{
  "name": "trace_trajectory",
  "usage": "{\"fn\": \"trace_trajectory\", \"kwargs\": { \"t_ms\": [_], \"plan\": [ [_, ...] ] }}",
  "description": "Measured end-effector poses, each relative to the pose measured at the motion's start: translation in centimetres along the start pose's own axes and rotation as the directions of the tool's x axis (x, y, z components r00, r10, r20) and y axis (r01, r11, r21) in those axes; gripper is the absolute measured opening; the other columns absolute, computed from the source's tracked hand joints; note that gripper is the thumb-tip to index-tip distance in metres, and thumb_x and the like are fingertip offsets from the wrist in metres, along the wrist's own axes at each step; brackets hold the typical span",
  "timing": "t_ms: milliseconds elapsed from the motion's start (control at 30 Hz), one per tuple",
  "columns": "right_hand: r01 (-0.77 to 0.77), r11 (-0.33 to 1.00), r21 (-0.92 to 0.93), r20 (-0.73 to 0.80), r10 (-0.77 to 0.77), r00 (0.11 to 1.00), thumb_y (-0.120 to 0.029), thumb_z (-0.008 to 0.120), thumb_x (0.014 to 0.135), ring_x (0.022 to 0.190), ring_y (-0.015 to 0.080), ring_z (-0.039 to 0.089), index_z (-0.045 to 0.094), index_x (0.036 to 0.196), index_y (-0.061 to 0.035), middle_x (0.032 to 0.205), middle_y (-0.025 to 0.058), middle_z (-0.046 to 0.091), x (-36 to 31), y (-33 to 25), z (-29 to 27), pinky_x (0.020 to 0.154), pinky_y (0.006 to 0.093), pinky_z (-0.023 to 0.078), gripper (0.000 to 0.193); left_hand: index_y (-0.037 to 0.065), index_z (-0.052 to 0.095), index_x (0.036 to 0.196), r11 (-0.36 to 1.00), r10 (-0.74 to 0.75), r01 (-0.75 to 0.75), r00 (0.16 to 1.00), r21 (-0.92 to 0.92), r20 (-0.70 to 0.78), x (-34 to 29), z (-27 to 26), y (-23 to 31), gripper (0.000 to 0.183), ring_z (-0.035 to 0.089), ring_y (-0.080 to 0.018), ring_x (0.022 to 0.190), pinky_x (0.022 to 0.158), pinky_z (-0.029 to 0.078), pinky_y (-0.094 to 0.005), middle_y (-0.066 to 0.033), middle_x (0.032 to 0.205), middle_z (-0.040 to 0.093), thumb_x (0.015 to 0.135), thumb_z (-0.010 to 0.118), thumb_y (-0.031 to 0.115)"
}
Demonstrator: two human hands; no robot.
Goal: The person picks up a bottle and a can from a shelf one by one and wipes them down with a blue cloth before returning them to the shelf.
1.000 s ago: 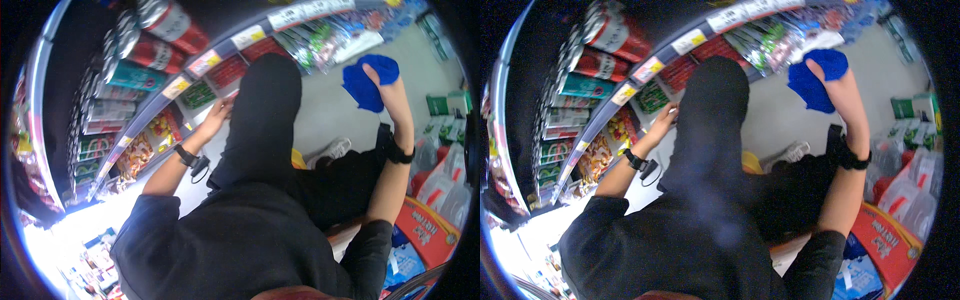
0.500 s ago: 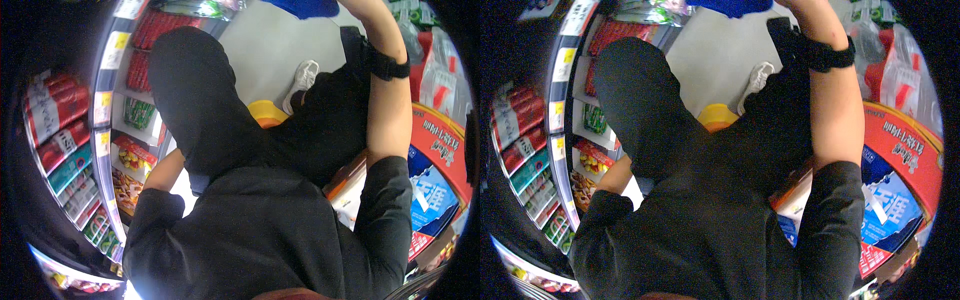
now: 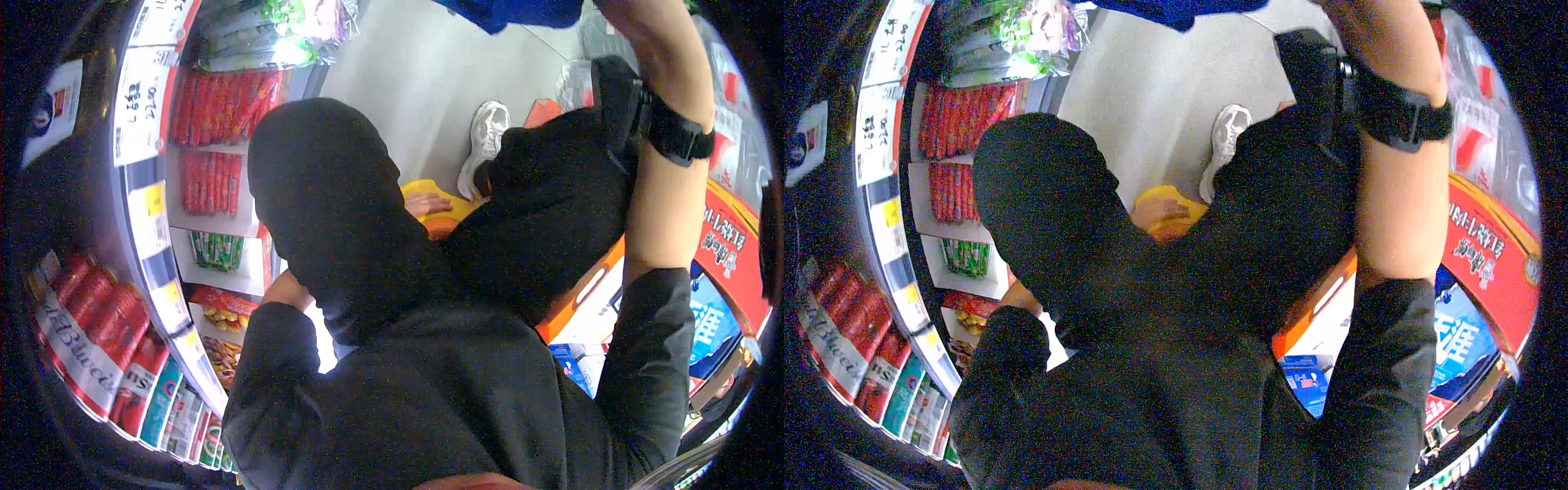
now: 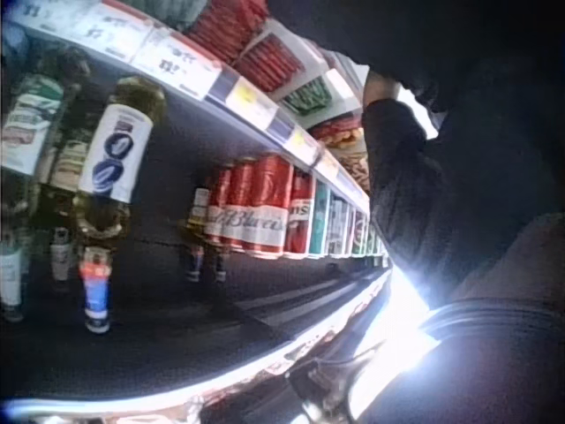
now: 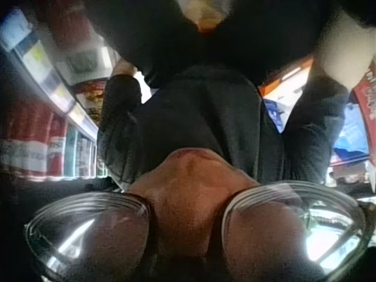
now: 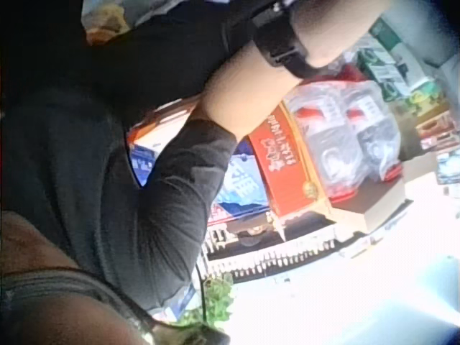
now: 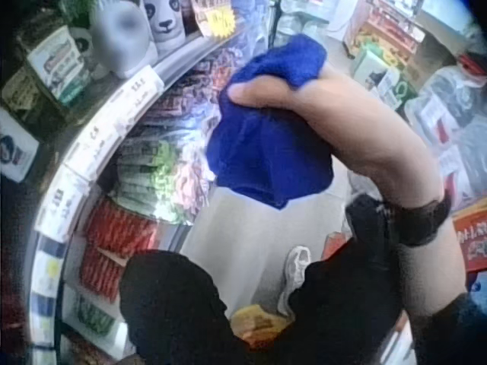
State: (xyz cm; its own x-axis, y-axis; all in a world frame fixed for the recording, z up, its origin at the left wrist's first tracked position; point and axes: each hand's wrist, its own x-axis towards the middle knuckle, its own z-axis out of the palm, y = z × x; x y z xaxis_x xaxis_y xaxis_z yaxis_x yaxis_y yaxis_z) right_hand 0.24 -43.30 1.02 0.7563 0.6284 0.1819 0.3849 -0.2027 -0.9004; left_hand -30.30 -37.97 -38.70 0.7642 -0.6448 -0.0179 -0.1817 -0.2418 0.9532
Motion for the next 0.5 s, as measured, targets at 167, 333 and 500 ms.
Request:
{"fn": "trace_trajectory", "kwargs": {
  "t_ms": [167,333,500],
  "plan": [
    [-0.187,0.976,0.111,-0.116,0.199,0.973,-0.031,0.077,0.091,0.089,0.0189,0.071,0.07,0.112,-0.0012,0.1,0.0098,0.071,1.4,2.2,0.9,0.085,0.0327,0.058,0.037,0.013,0.06,0.139,0.999,0.029,-0.029,0.999,0.021,-0.028,-1.9,1.1,-0.3,0.062,0.052,-0.0275,0.135,0.108,0.041,-0.0482,-0.0055,0.144,0.059,0.085,0.068,0.044],
    [-0.128,0.989,-0.067,-0.204,0.112,0.972,-0.025,0.074,0.092,0.098,0.0229,0.07,0.064,0.121,-0.0007,0.109,0.012,0.071,-0.7,5.0,0.0,0.091,0.0347,0.056,0.039,0.015,0.059,0.141,0.995,0.03,-0.024,0.998,0.099,-0.051,-9.9,8.5,-3.4,0.079,0.05,-0.0347,0.135,0.112,0.038,-0.0514,-0.0078,0.146,0.058,0.071,0.077,0.048],
    [0.007,0.211,-0.977,0.071,0.295,0.953,-0.015,0.062,0.099,0.126,0.0225,0.06,0.057,0.141,-0.0076,0.139,0.0099,0.063,-11.6,3.9,-8.8,0.107,0.0302,0.044,0.043,0.014,0.057,0.143,0.99,-0.143,0.144,0.982,-0.001,0.126,-13.3,6.9,2.8,0.077,0.049,-0.0346,0.136,0.112,0.038,-0.0494,-0.0079,0.145,0.057,0.076,0.078,0.045]
  ]
}}
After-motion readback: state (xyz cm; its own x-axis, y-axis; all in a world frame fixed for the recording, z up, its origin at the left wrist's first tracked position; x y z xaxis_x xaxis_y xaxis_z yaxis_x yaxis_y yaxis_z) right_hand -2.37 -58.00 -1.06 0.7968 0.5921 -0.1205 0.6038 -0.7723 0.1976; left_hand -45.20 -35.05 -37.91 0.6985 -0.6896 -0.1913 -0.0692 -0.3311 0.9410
